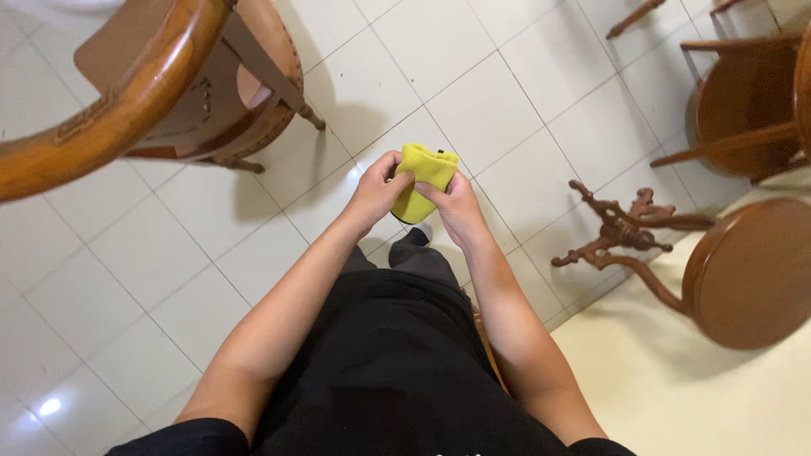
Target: The person wipes a wooden chair with a yellow cloth, focusing on the armrest and backrest. They briefly spray the cloth with a green bottle and continue wiping the chair's surfaces.
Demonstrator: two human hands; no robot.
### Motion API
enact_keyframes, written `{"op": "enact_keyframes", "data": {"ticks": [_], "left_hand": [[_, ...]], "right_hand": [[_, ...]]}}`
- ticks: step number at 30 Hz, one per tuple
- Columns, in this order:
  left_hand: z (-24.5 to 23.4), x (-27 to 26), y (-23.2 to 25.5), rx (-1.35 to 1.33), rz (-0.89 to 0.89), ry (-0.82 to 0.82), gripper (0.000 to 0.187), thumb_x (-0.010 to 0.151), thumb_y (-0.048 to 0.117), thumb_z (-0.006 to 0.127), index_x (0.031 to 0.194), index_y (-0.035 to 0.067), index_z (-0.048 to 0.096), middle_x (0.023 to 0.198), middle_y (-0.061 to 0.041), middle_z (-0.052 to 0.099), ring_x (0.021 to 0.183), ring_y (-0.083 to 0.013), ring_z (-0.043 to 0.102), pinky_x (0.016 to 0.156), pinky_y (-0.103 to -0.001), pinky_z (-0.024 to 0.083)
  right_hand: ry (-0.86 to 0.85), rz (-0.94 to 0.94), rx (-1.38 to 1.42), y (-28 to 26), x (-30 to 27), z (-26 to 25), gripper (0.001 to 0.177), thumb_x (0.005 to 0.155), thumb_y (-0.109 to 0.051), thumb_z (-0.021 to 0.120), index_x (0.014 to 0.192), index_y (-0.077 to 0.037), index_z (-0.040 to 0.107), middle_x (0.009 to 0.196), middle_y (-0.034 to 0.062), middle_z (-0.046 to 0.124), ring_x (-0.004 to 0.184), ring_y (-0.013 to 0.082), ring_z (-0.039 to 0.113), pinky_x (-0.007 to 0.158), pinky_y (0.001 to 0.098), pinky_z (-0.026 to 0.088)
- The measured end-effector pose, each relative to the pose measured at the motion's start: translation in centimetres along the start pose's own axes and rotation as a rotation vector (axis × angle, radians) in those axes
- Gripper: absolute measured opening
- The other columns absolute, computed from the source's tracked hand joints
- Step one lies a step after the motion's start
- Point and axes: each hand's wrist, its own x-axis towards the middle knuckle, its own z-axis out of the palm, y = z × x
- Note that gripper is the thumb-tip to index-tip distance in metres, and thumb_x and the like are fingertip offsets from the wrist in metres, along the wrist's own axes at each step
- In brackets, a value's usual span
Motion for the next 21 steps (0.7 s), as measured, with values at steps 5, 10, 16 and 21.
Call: {"op": "enact_keyframes", "data": {"ticks": [5,10,16,21], "left_hand": [[-2.3,-2.3,0.8,-0.001,-0.020,-0.111,0.026,0.098,0.019,0.061,0.120,0.004,0.063,0.103,-0.004,0.070,0.095,-0.0100,0.063,0.084,-0.028,0.052],[-6.4,-5.2,0.0,-0.032,-0.091,-0.292,0.029,0.099,0.019,0.060,0.123,0.004,0.065,0.108,-0.005,0.072,0.098,-0.0110,0.066,0.086,-0.029,0.054],[-10.6,-8.6,-2.5,0.004,-0.111,-0.467,0.034,0.097,0.017,0.060,0.129,0.006,0.063,0.116,-0.005,0.071,0.107,-0.0119,0.066,0.093,-0.030,0.053],[-10.1,-10.9,-4.9,0.047,-0.160,-0.611,0.035,0.099,0.016,0.059,0.131,0.004,0.061,0.119,-0.006,0.071,0.110,-0.0132,0.066,0.096,-0.031,0.052]], "right_hand": [[0.063,-0.057,0.001,0.5,-2.8,3.1,0.045,0.091,-0.004,0.074,0.132,0.000,0.058,0.125,0.0087,0.068,0.117,0.0169,0.065,0.102,0.0351,0.053],[0.202,-0.044,0.054,4.1,-6.0,7.8,0.044,0.089,-0.006,0.075,0.130,0.000,0.060,0.120,0.0091,0.071,0.110,0.0177,0.069,0.095,0.0366,0.057],[0.345,-0.185,0.154,10.2,-10.1,13.4,0.042,0.091,-0.005,0.075,0.130,0.001,0.061,0.122,0.0090,0.071,0.112,0.0169,0.069,0.098,0.0342,0.055],[0.538,-0.193,0.167,13.0,-14.2,15.4,0.043,0.091,-0.004,0.074,0.131,0.000,0.058,0.123,0.0097,0.070,0.114,0.0170,0.068,0.099,0.0335,0.055]]}}
